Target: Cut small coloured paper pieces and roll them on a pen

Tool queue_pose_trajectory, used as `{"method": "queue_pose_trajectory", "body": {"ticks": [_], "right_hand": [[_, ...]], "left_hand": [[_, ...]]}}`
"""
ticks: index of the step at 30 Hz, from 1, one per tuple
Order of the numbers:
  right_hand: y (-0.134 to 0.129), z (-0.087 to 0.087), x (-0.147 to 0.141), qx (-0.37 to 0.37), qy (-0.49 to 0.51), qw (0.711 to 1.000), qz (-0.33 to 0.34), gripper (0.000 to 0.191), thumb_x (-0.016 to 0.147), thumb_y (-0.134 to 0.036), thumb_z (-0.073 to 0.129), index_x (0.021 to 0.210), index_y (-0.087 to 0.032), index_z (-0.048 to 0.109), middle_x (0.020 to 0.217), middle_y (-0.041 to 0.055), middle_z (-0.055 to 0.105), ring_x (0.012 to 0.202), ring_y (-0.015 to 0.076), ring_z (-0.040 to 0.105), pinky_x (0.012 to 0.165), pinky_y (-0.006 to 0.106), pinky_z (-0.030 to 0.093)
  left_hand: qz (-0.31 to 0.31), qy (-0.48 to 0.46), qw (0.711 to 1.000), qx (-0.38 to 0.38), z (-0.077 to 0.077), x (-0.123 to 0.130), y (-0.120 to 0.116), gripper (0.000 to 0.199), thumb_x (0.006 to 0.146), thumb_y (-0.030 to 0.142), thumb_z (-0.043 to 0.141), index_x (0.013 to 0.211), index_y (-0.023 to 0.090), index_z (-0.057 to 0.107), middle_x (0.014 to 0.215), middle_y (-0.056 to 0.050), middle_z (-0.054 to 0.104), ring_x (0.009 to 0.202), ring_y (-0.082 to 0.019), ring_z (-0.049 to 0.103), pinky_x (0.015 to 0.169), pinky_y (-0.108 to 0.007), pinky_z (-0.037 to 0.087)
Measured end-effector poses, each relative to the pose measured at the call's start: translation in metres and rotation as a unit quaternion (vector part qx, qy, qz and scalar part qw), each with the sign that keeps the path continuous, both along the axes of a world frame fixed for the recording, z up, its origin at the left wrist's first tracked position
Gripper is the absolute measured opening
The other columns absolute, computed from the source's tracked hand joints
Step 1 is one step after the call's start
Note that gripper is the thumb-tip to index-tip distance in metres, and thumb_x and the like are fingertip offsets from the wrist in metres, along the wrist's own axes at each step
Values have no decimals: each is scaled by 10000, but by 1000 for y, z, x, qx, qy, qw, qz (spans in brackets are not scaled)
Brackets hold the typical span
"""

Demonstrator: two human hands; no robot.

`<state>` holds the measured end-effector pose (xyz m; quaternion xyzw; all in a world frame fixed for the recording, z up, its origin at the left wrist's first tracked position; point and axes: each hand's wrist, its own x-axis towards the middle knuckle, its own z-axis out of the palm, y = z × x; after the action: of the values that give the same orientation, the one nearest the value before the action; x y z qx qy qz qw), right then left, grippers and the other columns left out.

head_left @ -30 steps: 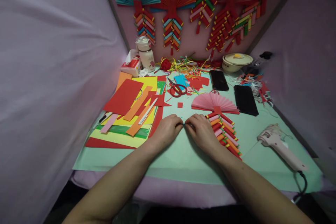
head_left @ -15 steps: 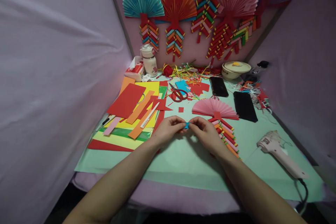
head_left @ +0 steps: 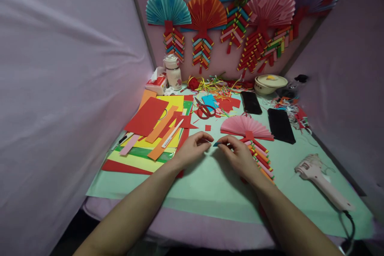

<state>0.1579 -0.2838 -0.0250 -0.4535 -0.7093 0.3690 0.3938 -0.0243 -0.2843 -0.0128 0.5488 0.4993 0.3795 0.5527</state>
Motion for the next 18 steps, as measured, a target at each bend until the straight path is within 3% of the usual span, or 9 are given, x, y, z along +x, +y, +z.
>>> {"method": "queue_pose_trajectory", "body": {"ticks": [2,6,11,18], "right_hand": [[2,-5,-1,16,-28,999,-18,95,879,-227,543,846,-206,630,858,36,665,811,195,607,753,324,464],[3,-14,-4,53,-83,995,-11,101,879,-189,546,833,-203,635,832,36,646,813,201,593,753,331,449],[1,-20,-7,54,-154,986,-8,124,864,-117,544,889,-194,637,874,48,665,850,214,596,774,342,444],[-4,-17,-5,113,-186,975,-36,112,868,-105,550,941,-173,600,929,73,639,893,229,574,783,340,438]], "left_hand": [[9,101,990,95,-2,2,0,144,756,145,602,892,187,627,901,-13,658,790,-121,601,730,-254,484],[-1,197,964,176,-12,5,-1,103,764,135,568,844,192,601,804,7,633,731,-129,573,664,-250,449],[-11,291,937,196,-20,7,0,112,788,110,531,822,200,588,781,-3,633,755,-155,580,676,-268,431],[-25,312,930,192,-24,9,2,120,780,97,534,824,194,589,786,-9,632,748,-159,575,662,-266,418]]}}
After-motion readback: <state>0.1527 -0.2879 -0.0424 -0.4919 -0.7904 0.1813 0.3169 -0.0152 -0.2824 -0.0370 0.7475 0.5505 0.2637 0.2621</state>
